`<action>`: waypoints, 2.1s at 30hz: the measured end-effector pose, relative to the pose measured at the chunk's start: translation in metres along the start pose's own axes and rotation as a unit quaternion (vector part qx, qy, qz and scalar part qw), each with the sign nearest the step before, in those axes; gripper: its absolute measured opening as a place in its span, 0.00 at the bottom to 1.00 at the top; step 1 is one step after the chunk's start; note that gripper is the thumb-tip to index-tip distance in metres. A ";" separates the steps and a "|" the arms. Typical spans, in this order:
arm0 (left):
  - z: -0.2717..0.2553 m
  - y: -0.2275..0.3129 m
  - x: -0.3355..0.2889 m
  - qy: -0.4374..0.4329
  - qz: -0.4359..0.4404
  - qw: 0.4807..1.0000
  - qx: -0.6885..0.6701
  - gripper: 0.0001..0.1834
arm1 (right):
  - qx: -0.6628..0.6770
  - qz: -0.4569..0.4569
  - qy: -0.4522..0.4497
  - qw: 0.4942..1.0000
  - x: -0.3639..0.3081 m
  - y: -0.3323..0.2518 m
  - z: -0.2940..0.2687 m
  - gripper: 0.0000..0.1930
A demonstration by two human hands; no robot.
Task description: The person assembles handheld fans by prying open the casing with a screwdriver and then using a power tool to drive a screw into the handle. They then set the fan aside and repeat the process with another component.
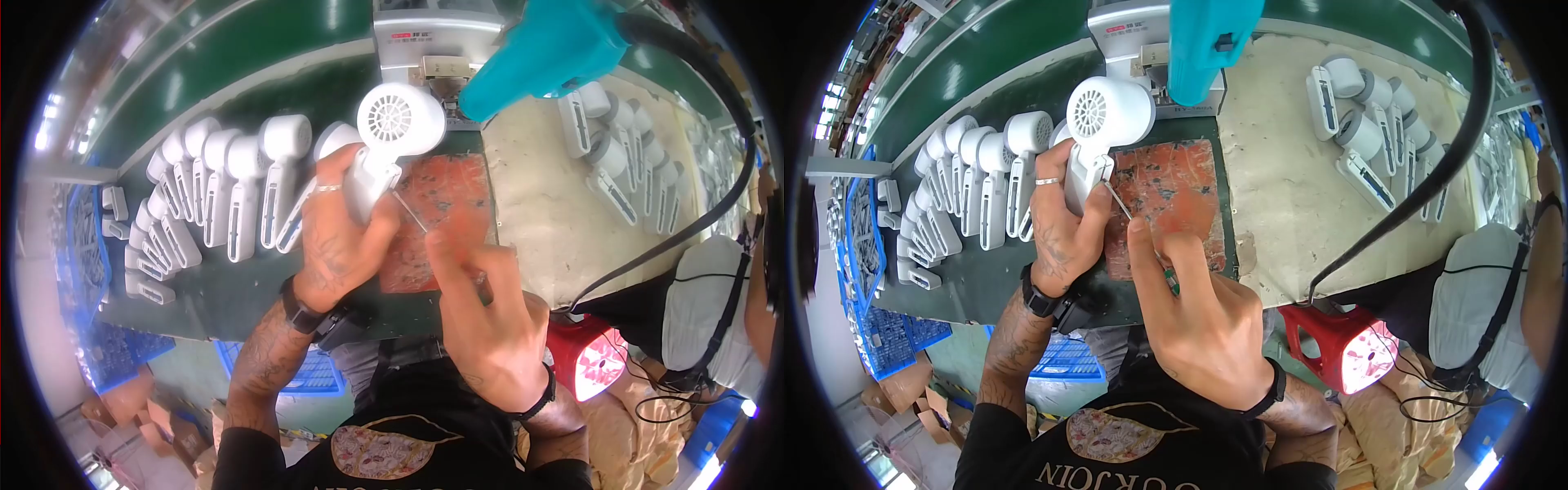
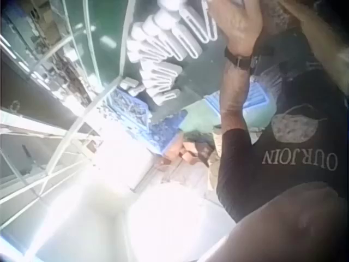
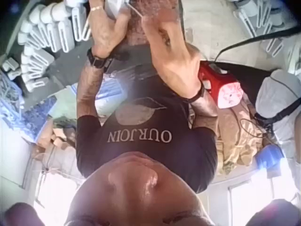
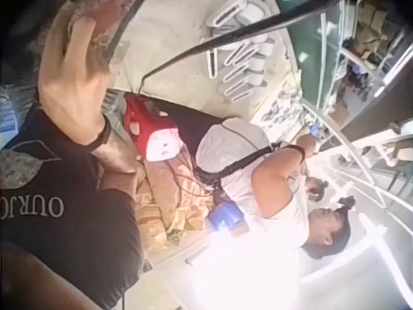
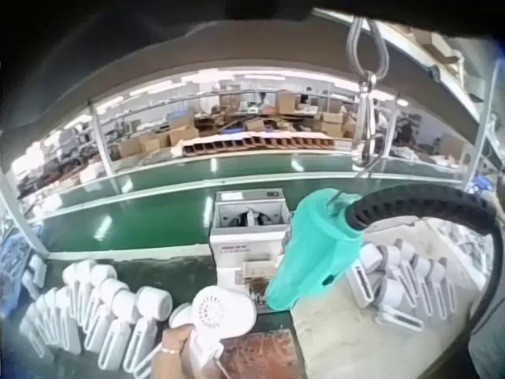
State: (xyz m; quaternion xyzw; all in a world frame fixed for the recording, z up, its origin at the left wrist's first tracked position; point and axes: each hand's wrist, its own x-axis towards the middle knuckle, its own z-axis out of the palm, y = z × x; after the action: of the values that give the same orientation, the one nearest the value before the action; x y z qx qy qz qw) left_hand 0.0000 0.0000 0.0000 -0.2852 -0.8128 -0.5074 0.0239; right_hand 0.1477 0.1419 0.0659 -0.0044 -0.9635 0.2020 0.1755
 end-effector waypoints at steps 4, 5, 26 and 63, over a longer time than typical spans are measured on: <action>0.006 0.000 0.001 0.018 0.020 1.000 0.003 0.29 | -0.021 -0.046 0.033 0.998 0.003 0.007 0.002 0.27; 0.008 0.000 0.000 0.015 0.004 1.000 -0.013 0.29 | -0.045 -0.080 0.050 0.994 0.004 0.010 0.001 0.28; 0.002 0.000 -0.003 0.002 -0.031 0.999 -0.015 0.26 | -0.021 -0.049 0.057 0.997 0.015 0.002 0.001 0.25; -0.002 0.001 0.002 0.007 -0.026 0.998 -0.049 0.28 | 0.137 0.068 -0.014 0.988 0.010 0.003 -0.004 0.17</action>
State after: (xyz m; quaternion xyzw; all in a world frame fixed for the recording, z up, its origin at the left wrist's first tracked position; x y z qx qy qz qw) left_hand -0.0020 0.0000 0.0025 -0.2614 -0.7937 -0.5493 0.0021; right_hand 0.1393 0.1473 0.0715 -0.0430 -0.9266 0.3432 0.1473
